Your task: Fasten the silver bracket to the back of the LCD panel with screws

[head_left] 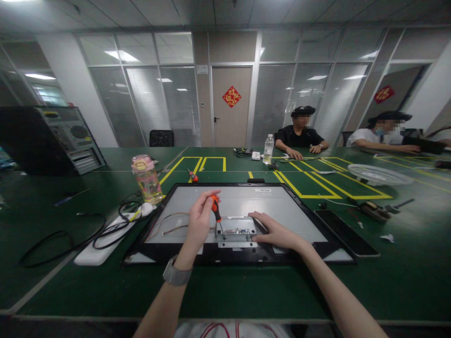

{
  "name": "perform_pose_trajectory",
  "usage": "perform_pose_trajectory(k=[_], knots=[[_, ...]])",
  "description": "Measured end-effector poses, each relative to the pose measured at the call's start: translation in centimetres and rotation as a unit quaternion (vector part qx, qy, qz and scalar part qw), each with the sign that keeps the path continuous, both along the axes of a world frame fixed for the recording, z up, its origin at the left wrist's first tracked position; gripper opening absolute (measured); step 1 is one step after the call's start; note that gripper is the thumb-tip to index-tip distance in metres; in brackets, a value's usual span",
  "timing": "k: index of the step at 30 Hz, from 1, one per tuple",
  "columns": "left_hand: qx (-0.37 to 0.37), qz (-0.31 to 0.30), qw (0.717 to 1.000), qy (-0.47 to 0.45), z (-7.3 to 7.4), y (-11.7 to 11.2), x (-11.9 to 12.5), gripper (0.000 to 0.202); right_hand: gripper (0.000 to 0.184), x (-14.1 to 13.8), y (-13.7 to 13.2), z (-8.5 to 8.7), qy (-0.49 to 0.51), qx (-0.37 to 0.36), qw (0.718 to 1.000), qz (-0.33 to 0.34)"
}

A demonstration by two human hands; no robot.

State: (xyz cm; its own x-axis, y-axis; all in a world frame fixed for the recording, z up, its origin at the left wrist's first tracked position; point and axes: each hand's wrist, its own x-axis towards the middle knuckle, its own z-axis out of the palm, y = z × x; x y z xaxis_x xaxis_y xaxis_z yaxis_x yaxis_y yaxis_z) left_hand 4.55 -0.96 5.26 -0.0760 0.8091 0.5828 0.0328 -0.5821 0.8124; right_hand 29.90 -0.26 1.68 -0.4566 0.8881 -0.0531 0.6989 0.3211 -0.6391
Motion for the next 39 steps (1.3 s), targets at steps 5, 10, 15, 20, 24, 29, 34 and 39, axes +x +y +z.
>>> perform_pose_trajectory(k=[5, 10, 15, 20, 24, 29, 34, 39], knots=[[0.035, 0.033, 0.999, 0.002, 0.2, -0.06, 0.13, 0.017, 0.079, 0.12, 0.18, -0.31, 0.002, 0.005, 1.0, 0.002], [0.04, 0.037, 0.998, 0.018, 0.59, -0.32, 0.14, 0.021, 0.081, 0.1, 0.24, -0.26, -0.004, 0.0, 1.0, 0.001], [-0.017, -0.011, 0.999, -0.028, 0.17, -0.22, 0.05, 0.031, 0.081, 0.03, 0.04, 0.04, -0.004, -0.004, 1.0, 0.002], [-0.001, -0.034, 0.999, -0.031, -0.13, 0.0, 0.07, 0.027, 0.079, 0.01, -0.01, 0.02, -0.002, -0.006, 1.0, -0.002], [0.063, 0.048, 0.997, 0.002, 0.05, 0.09, -0.02, 0.011, 0.08, 0.05, 0.2, -0.32, -0.006, 0.004, 1.0, 0.003], [0.01, -0.001, 0.999, -0.036, 0.08, 0.03, 0.02, 0.027, 0.08, 0.09, 0.3, -0.47, -0.004, 0.007, 1.0, 0.003], [0.004, 0.035, 0.999, -0.015, -0.06, 0.13, 0.14, 0.023, 0.08, 0.07, 0.24, -0.34, -0.002, 0.004, 1.0, 0.002], [0.029, 0.061, 0.998, 0.001, 0.15, 0.15, -0.08, 0.024, 0.08, 0.07, 0.24, -0.3, -0.001, 0.0, 1.0, 0.003]])
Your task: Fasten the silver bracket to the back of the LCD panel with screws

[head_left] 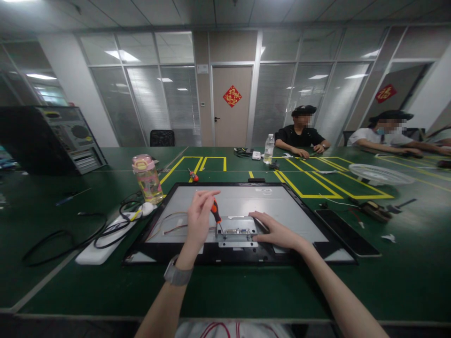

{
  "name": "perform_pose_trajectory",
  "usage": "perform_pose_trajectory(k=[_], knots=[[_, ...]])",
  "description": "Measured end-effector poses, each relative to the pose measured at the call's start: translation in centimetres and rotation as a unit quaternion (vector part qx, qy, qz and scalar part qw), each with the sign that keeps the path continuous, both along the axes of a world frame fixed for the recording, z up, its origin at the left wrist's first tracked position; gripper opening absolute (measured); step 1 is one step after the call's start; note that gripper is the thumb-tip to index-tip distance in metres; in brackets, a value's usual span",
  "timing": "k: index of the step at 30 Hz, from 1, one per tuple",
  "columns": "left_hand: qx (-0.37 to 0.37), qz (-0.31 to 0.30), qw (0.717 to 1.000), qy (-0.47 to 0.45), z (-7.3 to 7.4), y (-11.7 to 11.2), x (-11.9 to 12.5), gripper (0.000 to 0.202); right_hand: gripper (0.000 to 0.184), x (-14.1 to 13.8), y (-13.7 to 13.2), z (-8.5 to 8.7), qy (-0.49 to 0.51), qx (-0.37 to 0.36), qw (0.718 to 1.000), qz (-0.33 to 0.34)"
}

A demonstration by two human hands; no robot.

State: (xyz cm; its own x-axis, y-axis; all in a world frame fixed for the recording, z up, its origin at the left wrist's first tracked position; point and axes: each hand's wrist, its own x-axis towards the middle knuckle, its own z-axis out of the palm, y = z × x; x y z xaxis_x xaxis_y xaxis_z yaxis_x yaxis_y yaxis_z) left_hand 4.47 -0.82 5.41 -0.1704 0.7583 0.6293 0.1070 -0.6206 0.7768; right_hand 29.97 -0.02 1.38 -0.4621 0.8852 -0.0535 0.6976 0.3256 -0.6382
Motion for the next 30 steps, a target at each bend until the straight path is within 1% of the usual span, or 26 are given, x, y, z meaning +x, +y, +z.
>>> perform_pose_trajectory(k=[2, 4, 8, 10, 13, 15, 17, 20, 22, 24, 26, 28, 30], knots=[[-0.014, -0.026, 0.999, -0.013, 0.09, -0.07, -0.06, 0.03, 0.08, 0.01, 0.0, 0.03, 0.0, -0.002, 1.0, 0.0], [-0.018, -0.035, 0.999, -0.01, 0.11, -0.13, -0.08, 0.028, 0.079, 0.02, -0.01, 0.03, 0.002, -0.002, 1.0, -0.001], [-0.001, 0.001, 1.0, 0.02, 0.05, -0.17, -0.03, 0.019, 0.08, 0.06, 0.01, -0.08, 0.005, -0.001, 1.0, -0.003], [-0.002, 0.003, 1.0, 0.014, 0.07, -0.19, 0.03, 0.021, 0.08, 0.07, 0.05, -0.17, 0.005, 0.0, 1.0, -0.003], [-0.021, -0.036, 0.999, -0.014, 0.15, -0.24, 0.1, 0.029, 0.079, 0.09, 0.15, -0.29, 0.007, 0.004, 1.0, -0.002], [-0.042, -0.056, 0.997, -0.027, 0.14, -0.22, 0.11, 0.031, 0.079, 0.11, 0.19, -0.35, 0.008, 0.007, 1.0, -0.001], [-0.048, -0.049, 0.997, -0.02, 0.05, -0.13, 0.09, 0.029, 0.079, 0.13, 0.2, -0.36, 0.008, 0.008, 1.0, -0.001], [-0.015, -0.003, 1.0, 0.005, -0.16, 0.09, -0.01, 0.019, 0.079, 0.13, 0.15, -0.27, 0.004, 0.007, 1.0, -0.001], [-0.004, 0.024, 1.0, 0.008, -0.25, 0.2, -0.07, 0.017, 0.08, 0.1, 0.08, -0.18, 0.001, 0.005, 1.0, -0.001], [-0.011, 0.014, 1.0, -0.007, -0.25, 0.23, -0.09, 0.024, 0.08, 0.07, 0.0, -0.09, -0.002, 0.0, 1.0, -0.002], [-0.025, -0.017, 0.999, -0.026, -0.18, 0.17, -0.06, 0.03, 0.08, 0.04, -0.07, -0.01, -0.002, -0.002, 1.0, -0.004], [-0.033, -0.03, 0.999, -0.031, -0.06, 0.08, 0.0, 0.029, 0.079, 0.01, -0.13, 0.06, -0.002, -0.001, 1.0, -0.006], [-0.023, -0.013, 1.0, -0.014, 0.04, 0.0, 0.04, 0.023, 0.078, -0.02, -0.16, 0.14, -0.005, -0.001, 1.0, -0.006]])
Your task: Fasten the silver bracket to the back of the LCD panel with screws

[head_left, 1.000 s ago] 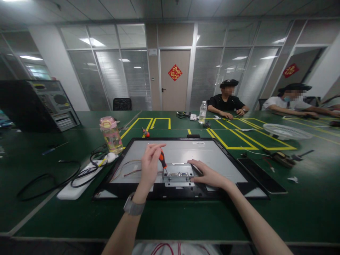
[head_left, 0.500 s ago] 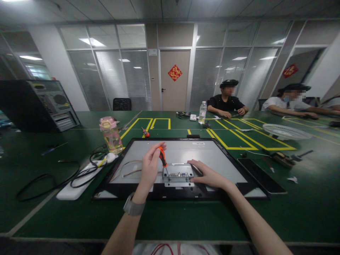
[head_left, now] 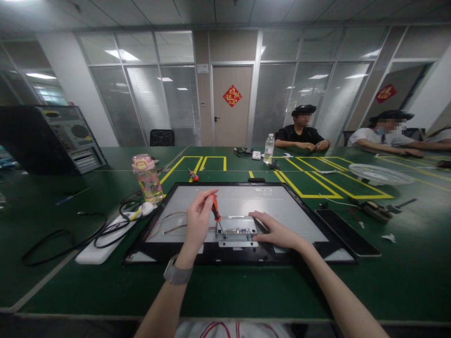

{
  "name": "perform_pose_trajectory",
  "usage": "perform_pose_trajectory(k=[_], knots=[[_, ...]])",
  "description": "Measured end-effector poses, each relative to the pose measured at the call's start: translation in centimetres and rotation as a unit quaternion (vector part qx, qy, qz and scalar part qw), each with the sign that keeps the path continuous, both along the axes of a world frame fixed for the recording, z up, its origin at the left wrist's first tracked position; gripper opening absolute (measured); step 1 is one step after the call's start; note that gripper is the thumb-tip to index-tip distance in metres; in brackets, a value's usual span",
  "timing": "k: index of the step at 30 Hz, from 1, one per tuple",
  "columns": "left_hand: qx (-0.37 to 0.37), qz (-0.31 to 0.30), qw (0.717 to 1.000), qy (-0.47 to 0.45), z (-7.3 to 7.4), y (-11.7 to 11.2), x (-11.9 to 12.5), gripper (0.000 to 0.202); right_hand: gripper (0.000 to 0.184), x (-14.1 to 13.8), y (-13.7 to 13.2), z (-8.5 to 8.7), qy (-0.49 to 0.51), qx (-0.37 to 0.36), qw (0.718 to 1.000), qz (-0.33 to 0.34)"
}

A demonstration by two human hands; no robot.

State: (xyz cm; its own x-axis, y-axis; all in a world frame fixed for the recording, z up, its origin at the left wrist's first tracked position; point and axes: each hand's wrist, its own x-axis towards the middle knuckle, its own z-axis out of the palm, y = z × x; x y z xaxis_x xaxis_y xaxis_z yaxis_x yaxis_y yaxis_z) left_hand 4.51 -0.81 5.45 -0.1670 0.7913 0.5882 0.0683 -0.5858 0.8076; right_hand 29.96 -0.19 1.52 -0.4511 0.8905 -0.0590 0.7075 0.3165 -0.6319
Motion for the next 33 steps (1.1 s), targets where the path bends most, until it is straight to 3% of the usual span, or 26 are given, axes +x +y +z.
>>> perform_pose_trajectory(k=[4, 10, 17, 22, 28, 33], knots=[[0.021, 0.032, 0.999, 0.021, 0.05, -0.01, -0.04, 0.018, 0.078, 0.02, 0.02, 0.01, -0.002, 0.0, 1.0, 0.003], [-0.008, -0.014, 1.0, -0.007, 0.15, -0.18, -0.05, 0.03, 0.077, 0.2, 0.3, -0.46, 0.009, 0.013, 1.0, 0.012], [0.017, 0.007, 0.999, 0.031, 0.1, -0.2, 0.1, 0.016, 0.079, 0.16, 0.38, -0.48, 0.01, 0.018, 1.0, 0.015], [0.009, -0.027, 1.0, 0.006, 0.12, -0.24, 0.01, 0.029, 0.077, 0.1, 0.15, -0.23, 0.007, 0.009, 1.0, 0.008], [0.022, -0.005, 0.999, 0.028, 0.28, -0.41, 0.09, 0.018, 0.077, 0.22, 0.27, -0.45, 0.013, 0.016, 1.0, 0.011], [0.014, -0.028, 1.0, 0.002, 0.09, -0.25, 0.03, 0.027, 0.077, 0.14, 0.25, -0.36, 0.009, 0.013, 1.0, 0.009]])
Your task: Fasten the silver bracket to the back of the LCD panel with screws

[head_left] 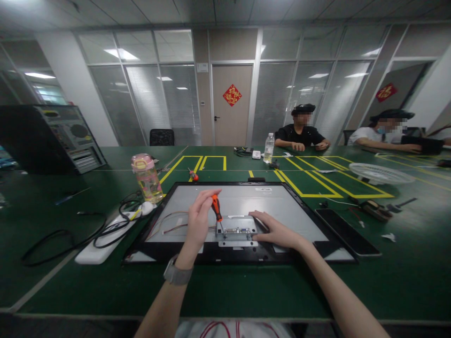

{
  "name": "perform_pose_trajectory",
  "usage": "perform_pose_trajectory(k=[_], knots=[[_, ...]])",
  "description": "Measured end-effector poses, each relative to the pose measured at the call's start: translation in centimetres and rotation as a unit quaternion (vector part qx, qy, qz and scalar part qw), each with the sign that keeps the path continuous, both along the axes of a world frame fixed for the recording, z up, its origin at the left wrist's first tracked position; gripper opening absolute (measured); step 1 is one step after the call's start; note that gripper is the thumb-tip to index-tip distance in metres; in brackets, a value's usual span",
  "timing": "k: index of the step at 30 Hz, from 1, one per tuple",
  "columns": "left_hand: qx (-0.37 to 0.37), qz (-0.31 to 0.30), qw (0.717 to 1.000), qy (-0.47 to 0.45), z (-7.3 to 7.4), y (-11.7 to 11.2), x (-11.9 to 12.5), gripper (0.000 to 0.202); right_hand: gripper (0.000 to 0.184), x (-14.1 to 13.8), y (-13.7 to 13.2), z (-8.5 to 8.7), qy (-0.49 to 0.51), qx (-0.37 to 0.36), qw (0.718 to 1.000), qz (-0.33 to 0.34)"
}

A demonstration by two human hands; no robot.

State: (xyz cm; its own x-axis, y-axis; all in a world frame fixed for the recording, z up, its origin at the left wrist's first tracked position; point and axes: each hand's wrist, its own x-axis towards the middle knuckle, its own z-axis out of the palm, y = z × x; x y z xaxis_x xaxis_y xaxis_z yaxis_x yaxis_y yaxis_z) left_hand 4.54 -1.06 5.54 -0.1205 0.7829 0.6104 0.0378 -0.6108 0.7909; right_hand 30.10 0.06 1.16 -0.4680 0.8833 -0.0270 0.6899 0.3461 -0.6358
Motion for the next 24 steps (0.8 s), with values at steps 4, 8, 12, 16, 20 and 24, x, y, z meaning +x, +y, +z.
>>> perform_pose_trajectory(k=[4, 8, 12, 16, 20, 24], knots=[[0.002, -0.007, 1.0, 0.01, -0.01, -0.03, 0.01, 0.021, 0.076, -0.03, -0.09, 0.14, 0.001, -0.003, 1.0, 0.0], [0.02, 0.013, 1.0, 0.016, 0.21, -0.23, 0.16, 0.017, 0.078, 0.01, -0.07, 0.13, -0.004, -0.005, 1.0, -0.002], [0.002, -0.006, 1.0, 0.013, 0.32, -0.34, 0.27, 0.025, 0.079, -0.01, -0.05, 0.08, -0.005, -0.005, 1.0, -0.003], [0.015, 0.004, 1.0, 0.017, 0.32, -0.37, 0.29, 0.018, 0.077, -0.04, -0.03, 0.05, 0.001, -0.003, 1.0, 0.0], [0.012, 0.0, 1.0, 0.011, 0.23, -0.37, 0.2, 0.023, 0.076, -0.06, -0.07, 0.14, 0.001, -0.004, 1.0, 0.002], [-0.001, -0.019, 1.0, 0.011, -0.04, -0.27, 0.16, 0.027, 0.077, -0.09, -0.23, 0.31, -0.003, -0.013, 1.0, -0.004]])
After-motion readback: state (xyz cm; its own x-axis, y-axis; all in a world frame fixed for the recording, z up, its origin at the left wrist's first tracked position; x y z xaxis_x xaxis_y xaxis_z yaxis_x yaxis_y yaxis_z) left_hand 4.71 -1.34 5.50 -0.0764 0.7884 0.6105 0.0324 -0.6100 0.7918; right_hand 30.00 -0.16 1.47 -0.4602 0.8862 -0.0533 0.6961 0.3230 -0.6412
